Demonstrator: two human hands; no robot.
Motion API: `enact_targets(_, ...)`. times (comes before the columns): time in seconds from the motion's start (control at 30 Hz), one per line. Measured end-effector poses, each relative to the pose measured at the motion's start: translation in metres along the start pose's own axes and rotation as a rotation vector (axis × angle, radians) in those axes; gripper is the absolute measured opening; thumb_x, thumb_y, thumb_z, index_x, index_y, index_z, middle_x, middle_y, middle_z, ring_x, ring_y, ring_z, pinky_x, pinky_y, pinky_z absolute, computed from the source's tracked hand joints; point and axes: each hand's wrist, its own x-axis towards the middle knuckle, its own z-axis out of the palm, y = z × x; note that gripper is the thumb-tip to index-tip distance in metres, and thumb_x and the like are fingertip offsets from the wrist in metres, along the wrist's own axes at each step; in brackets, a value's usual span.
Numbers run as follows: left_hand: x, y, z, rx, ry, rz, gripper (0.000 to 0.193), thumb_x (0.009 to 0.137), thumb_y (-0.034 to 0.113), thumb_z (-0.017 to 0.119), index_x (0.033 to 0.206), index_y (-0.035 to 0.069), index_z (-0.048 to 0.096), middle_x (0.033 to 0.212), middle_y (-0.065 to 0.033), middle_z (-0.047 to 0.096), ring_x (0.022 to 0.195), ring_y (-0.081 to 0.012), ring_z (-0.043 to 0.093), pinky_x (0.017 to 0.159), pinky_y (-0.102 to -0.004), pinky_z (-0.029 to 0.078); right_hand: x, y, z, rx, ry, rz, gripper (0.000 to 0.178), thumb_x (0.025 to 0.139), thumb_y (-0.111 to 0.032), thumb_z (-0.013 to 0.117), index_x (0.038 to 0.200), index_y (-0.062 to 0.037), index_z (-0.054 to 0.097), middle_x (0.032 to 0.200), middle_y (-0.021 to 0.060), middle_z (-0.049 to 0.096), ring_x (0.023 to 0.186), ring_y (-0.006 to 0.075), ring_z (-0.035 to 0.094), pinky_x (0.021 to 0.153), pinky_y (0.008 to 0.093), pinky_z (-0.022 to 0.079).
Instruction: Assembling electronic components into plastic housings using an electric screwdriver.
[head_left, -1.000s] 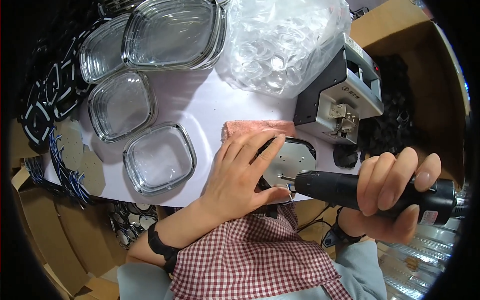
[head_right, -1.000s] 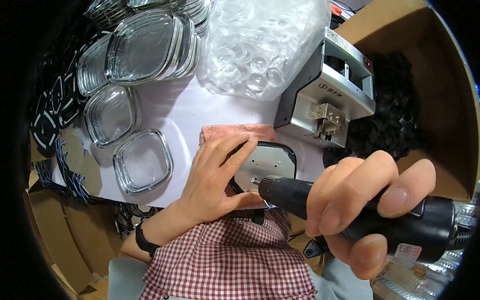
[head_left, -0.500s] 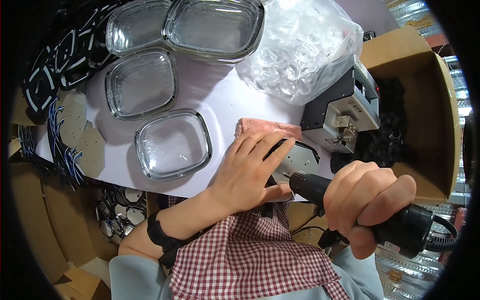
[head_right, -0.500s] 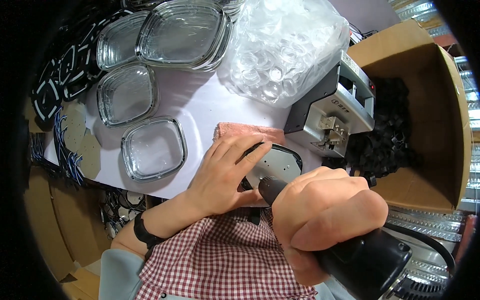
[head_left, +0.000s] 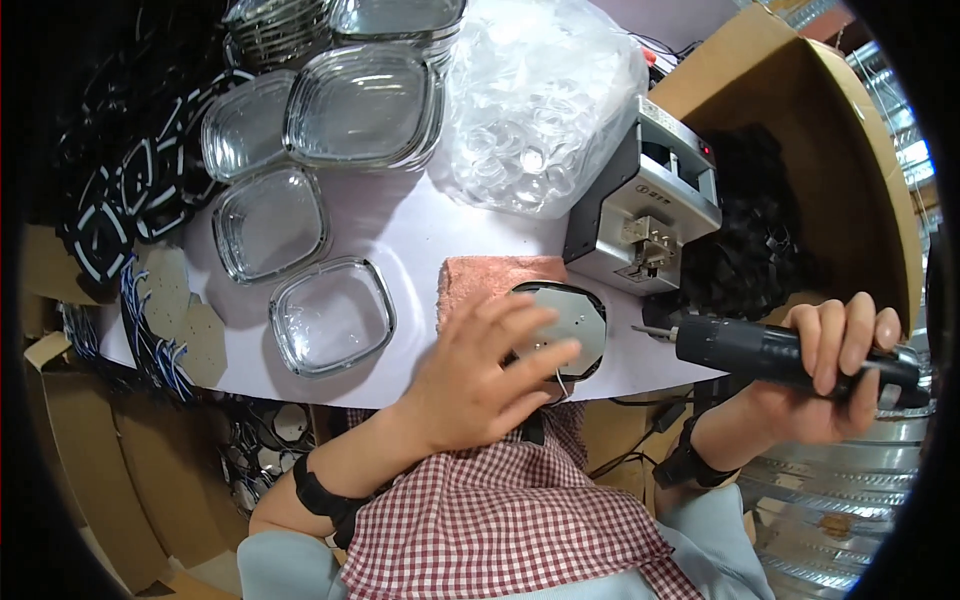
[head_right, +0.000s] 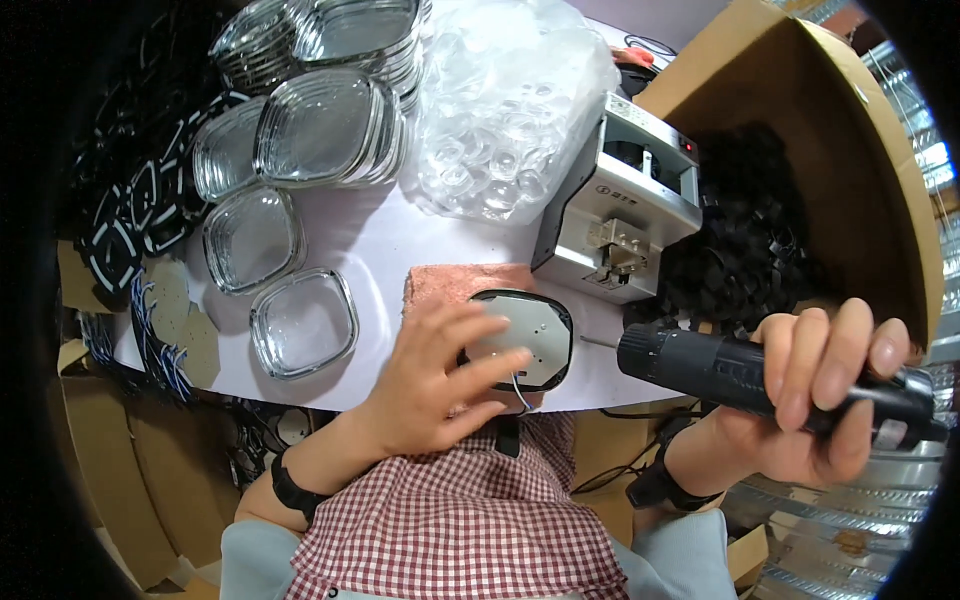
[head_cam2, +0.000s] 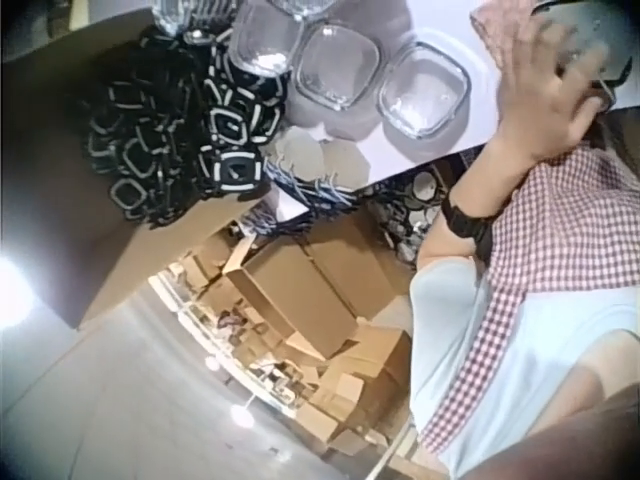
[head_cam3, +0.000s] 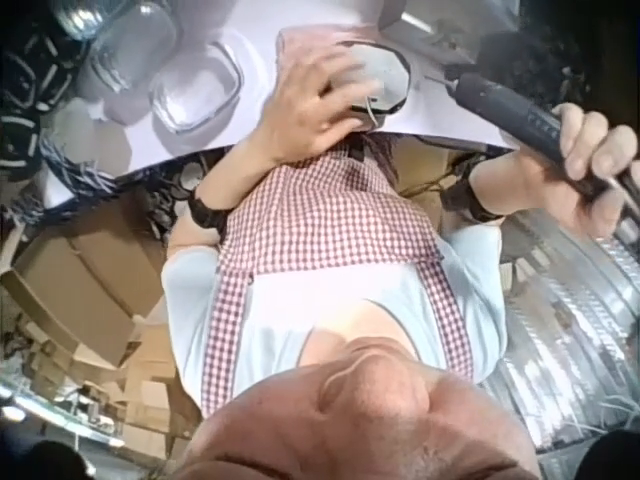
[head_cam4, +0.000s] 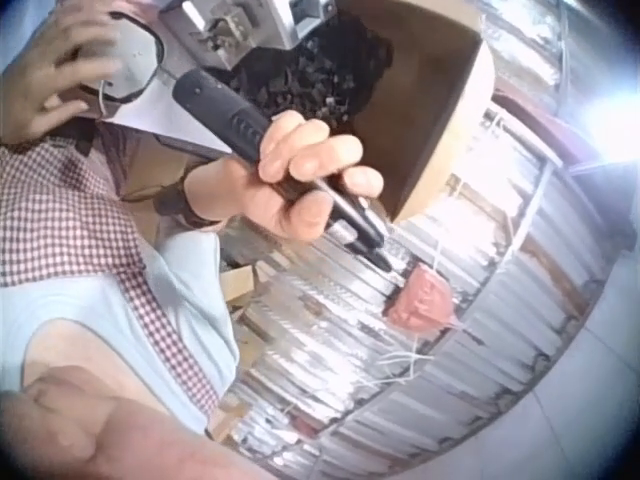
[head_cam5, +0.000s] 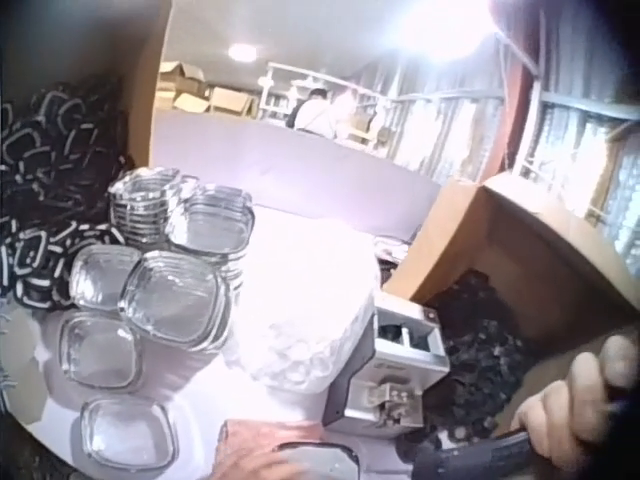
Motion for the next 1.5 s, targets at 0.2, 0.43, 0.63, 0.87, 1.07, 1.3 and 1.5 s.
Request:
enact_targets(0.2,0.015,0.021,0.017,0.167,0.008,0.179,0.017,0.081,0.020,0.068,0.096,0.014,0.066,0.115,-0.0023,0.062,0.111,-0.0216,0.057,0.102,-0.0429,0.040,-0.032,0.004,-0.019,0.081,0.153,-0.015,0.028,0.088,-0.012,0.063,0.106,-0.0071,0.042,0.084,0.0073,0.050,0.058,0.0109,0.047,0.056,0.0231,0.040)
enact_targets(0.43,-0.001,0.042,-0.013,-0.240,0.115,-0.183,0.010,0.091,0.003,0.063,0.099,0.006,0.061,0.105,-0.0077,0.067,0.087,-0.0188,0.065,0.076,-0.0330,0.053,-0.037,-0.005,-0.035,0.178,0.141,-0.025,0.027,0.089,-0.011,0.061,0.108,-0.0060,0.043,0.085,0.0074,0.048,0.063,0.0119,0.047,0.060,0.0242,0.040)
enact_targets(0.63,-0.030,0.056,-0.038,-1.048,0.406,-0.759,0.010,0.101,0.012,0.056,0.108,0.005,0.053,0.099,-0.0008,0.065,0.083,-0.0024,0.057,0.064,-0.0159,0.045,-0.035,0.025,-0.021,0.221,0.085,0.106,0.026,0.090,-0.014,0.060,0.111,-0.0058,0.046,0.087,0.0093,0.052,0.064,0.0127,0.050,0.060,0.0250,0.043)
enact_targets(0.87,-0.050,0.077,-0.045,-0.725,0.438,-0.596,0.010,0.100,0.007,0.055,0.106,0.001,0.049,0.106,-0.0113,0.067,0.088,-0.0080,0.063,0.072,-0.0208,0.054,-0.035,0.043,0.014,0.206,0.070,0.156,0.031,0.088,-0.016,0.064,0.108,-0.0059,0.044,0.082,0.0103,0.053,0.056,0.0133,0.051,0.053,0.0257,0.045)
enact_targets(1.07,-0.057,0.071,-0.047,-0.683,0.448,-0.456,0.014,0.100,0.010,0.055,0.105,0.001,0.047,0.108,-0.0172,0.067,0.089,-0.0127,0.066,0.071,-0.0224,0.057,-0.034,0.042,0.028,0.164,0.078,0.161,0.032,0.085,-0.016,0.067,0.104,-0.0062,0.043,0.080,0.0115,0.055,0.054,0.0142,0.052,0.051,0.0258,0.047)
enact_targets(1.3,-0.057,0.061,-0.047,-0.730,0.434,-0.478,0.015,0.101,0.014,0.053,0.107,0.002,0.045,0.111,-0.0183,0.066,0.096,-0.0149,0.065,0.081,-0.0269,0.056,-0.033,0.043,0.033,0.136,0.106,0.175,0.032,0.084,-0.016,0.068,0.104,-0.0066,0.044,0.078,0.0121,0.057,0.053,0.0143,0.052,0.052,0.0267,0.049)
enact_targets(1.5,-0.044,0.044,-0.043,-0.075,0.215,-0.025,0.021,0.080,-0.001,0.070,0.097,0.005,0.059,0.102,-0.0100,0.071,0.095,-0.0287,0.068,0.089,-0.0414,0.055,-0.024,0.041,0.031,0.100,0.118,0.076,0.031,0.086,-0.017,0.065,0.109,-0.0073,0.046,0.082,0.0104,0.055,0.054,0.0140,0.052,0.052,0.0266,0.047)
